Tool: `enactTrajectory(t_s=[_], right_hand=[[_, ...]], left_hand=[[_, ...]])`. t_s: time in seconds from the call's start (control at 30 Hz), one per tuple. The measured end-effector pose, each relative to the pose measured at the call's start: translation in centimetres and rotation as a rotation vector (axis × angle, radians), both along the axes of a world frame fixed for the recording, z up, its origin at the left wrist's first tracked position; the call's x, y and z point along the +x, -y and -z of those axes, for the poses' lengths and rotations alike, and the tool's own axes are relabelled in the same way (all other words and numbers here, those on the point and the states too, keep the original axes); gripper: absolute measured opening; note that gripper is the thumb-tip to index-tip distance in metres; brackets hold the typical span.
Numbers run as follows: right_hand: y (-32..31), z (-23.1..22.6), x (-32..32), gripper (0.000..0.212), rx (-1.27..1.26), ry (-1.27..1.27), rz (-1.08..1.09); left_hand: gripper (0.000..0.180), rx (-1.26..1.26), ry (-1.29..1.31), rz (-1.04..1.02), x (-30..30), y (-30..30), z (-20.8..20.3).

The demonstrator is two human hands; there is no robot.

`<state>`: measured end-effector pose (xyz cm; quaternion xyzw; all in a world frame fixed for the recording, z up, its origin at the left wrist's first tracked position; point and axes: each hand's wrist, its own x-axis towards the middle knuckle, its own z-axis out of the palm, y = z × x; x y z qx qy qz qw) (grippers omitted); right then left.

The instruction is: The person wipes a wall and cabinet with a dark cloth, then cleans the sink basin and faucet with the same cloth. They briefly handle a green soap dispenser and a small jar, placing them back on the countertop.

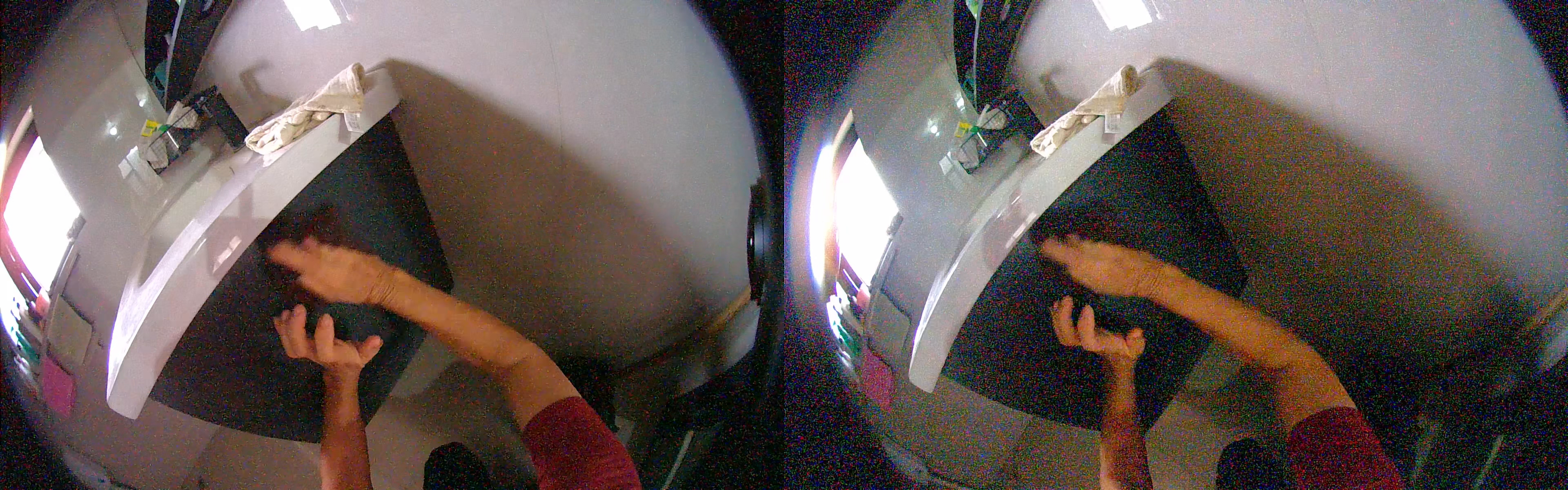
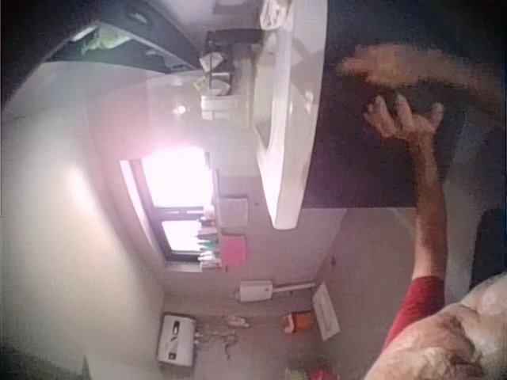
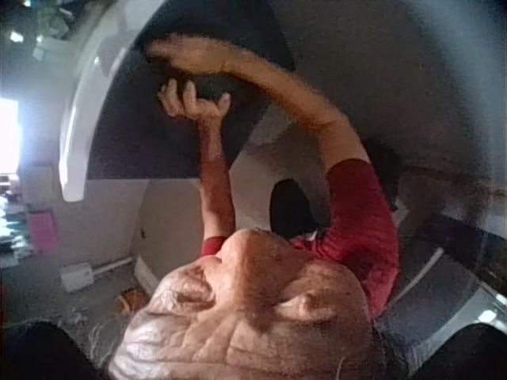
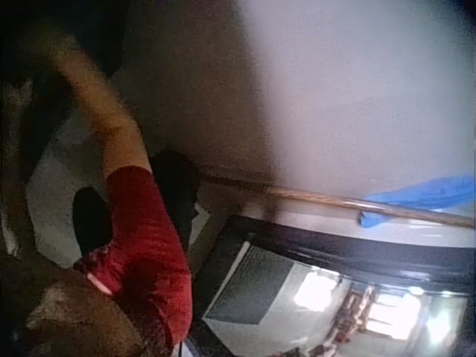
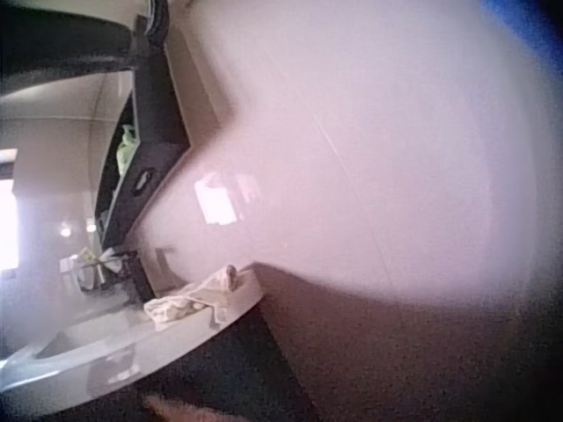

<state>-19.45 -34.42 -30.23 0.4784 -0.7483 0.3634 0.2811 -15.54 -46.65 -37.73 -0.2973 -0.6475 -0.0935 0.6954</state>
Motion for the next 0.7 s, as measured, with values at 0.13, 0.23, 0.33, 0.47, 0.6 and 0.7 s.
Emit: enactTrajectory(t_s=[0.13, 0.23, 0.33, 0.47, 0.6, 0.7], right_hand=[[-2.6, -0.3, -3.8, 0.046, -0.541, -0.348, 0.374], [-4.6, 0.7, -6.1, 0.04, -0.782, -0.193, 0.486], [-6.1, 2.4, -8.4, 0.038, -0.982, -0.118, 0.78], [-4.8, 4.1, -9.4, 0.041, -1.045, -0.055, 0.883], [0.4, 4.4, -5.2, 0.046, -0.814, -0.099, 0.757], [3.8, 4.4, -1.6, 0.048, -0.361, 0.18, 0.458]], left_hand=[[0.06, 0.02, 0.084, -0.033, -0.1, 0.0, -0.5], [0.059, 0.041, 0.07, -0.006, 0.0, -0.4, -0.7], [0.058, 0.048, 0.089, -0.02, 0.3, -0.7, -0.8], [0.061, 0.024, 0.108, -0.045, -0.5, -0.8, -1.4], [0.066, 0.022, 0.146, 0.052, -1.4, -0.4, -1.4], [0.068, 0.139, 0.248, 0.236, -0.5, 0.7, -0.9]])
